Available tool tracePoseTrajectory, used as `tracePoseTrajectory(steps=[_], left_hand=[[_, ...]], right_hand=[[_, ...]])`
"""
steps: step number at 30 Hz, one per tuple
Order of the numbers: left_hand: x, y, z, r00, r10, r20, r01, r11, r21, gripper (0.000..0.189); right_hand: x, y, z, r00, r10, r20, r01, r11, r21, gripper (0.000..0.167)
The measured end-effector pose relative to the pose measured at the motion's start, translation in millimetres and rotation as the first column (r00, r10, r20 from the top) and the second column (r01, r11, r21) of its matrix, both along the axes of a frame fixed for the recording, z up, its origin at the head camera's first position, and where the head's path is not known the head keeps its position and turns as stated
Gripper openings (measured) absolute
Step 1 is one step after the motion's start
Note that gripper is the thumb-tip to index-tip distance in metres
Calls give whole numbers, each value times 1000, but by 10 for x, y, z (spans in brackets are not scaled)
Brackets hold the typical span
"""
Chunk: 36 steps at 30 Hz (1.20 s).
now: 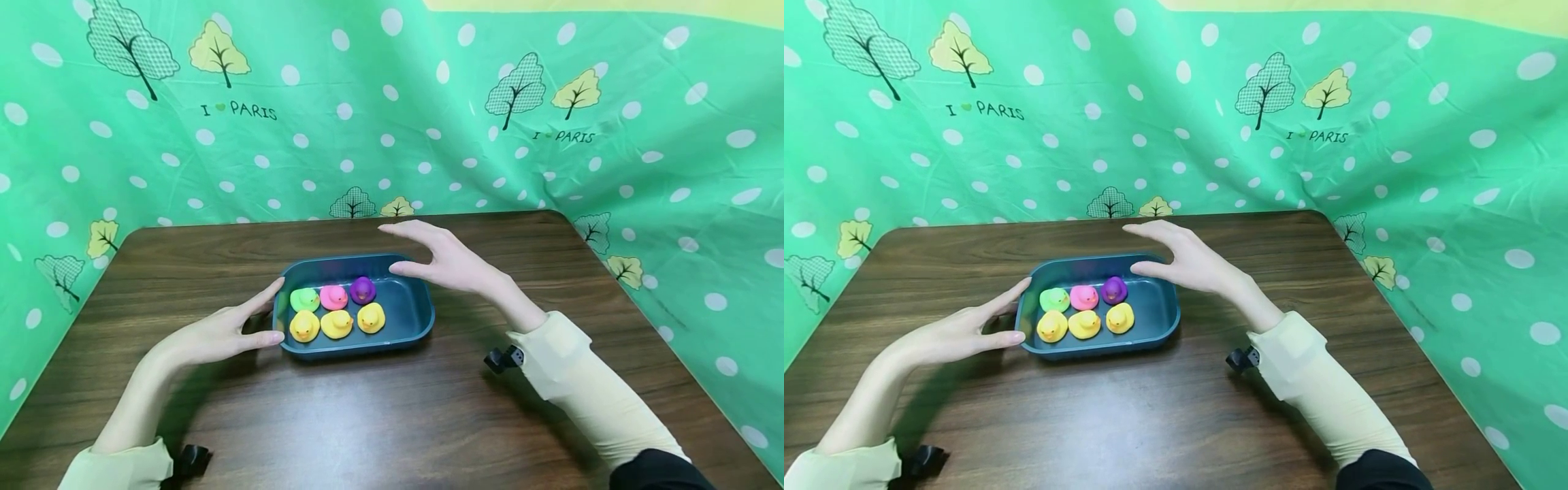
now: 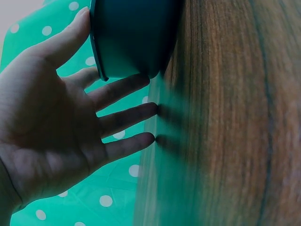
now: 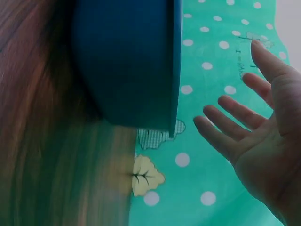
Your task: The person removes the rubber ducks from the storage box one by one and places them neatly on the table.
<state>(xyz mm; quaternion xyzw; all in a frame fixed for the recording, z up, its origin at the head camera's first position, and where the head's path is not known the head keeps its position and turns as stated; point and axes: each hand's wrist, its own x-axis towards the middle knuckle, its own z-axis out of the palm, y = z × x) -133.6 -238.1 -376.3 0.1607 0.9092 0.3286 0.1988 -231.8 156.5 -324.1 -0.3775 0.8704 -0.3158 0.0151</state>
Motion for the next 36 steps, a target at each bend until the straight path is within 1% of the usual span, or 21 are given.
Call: tracePoseTrajectory(steps=[2, 5, 7, 12, 15, 20, 24, 29, 33, 36], left_hand=[[1, -1, 4, 1000, 0, 2, 0, 1000, 0, 94], [3, -2, 9, 1000, -1, 4, 1, 1000, -1, 94], [3, -3, 13, 1000, -1, 8, 1, 1000, -3, 94], [-9, -9, 11, 1000, -4, 10, 4, 1000, -8, 93], [-16, -17, 6, 1000, -7, 6, 7, 1000, -8, 93], [-23, -26, 5, 1000, -10, 6, 10, 1000, -5, 93], [-23, -28, 7, 1000, -10, 8, 10, 1000, -1, 93], [-21, -34, 2, 1000, -10, 7, 10, 1000, -2, 93], [-24, -38, -5, 1000, -10, 6, 10, 1000, -6, 93], [-27, -40, -7, 1000, -9, 8, 9, 1000, -8, 93]], right_hand=[[5, -36, -16, 999, 33, 41, -32, 999, -28, 56], [-1, -88, -38, 991, 82, 108, -76, 995, -58, 46], [-5, -126, -47, 984, 111, 141, -104, 993, -56, 42], [6, -202, -82, 960, 155, 233, -156, 988, -16, 43], [10, -234, -130, 946, 176, 273, -187, 982, 14, 45], [23, -281, -200, 940, 196, 281, -218, 975, 48, 44], [63, -317, -204, 935, 202, 293, -228, 972, 60, 40], [94, -343, -212, 929, 191, 317, -235, 966, 107, 38], [111, -361, -240, 928, 200, 313, -251, 959, 131, 38], [125, -378, -261, 932, 206, 297, -258, 955, 148, 38]])
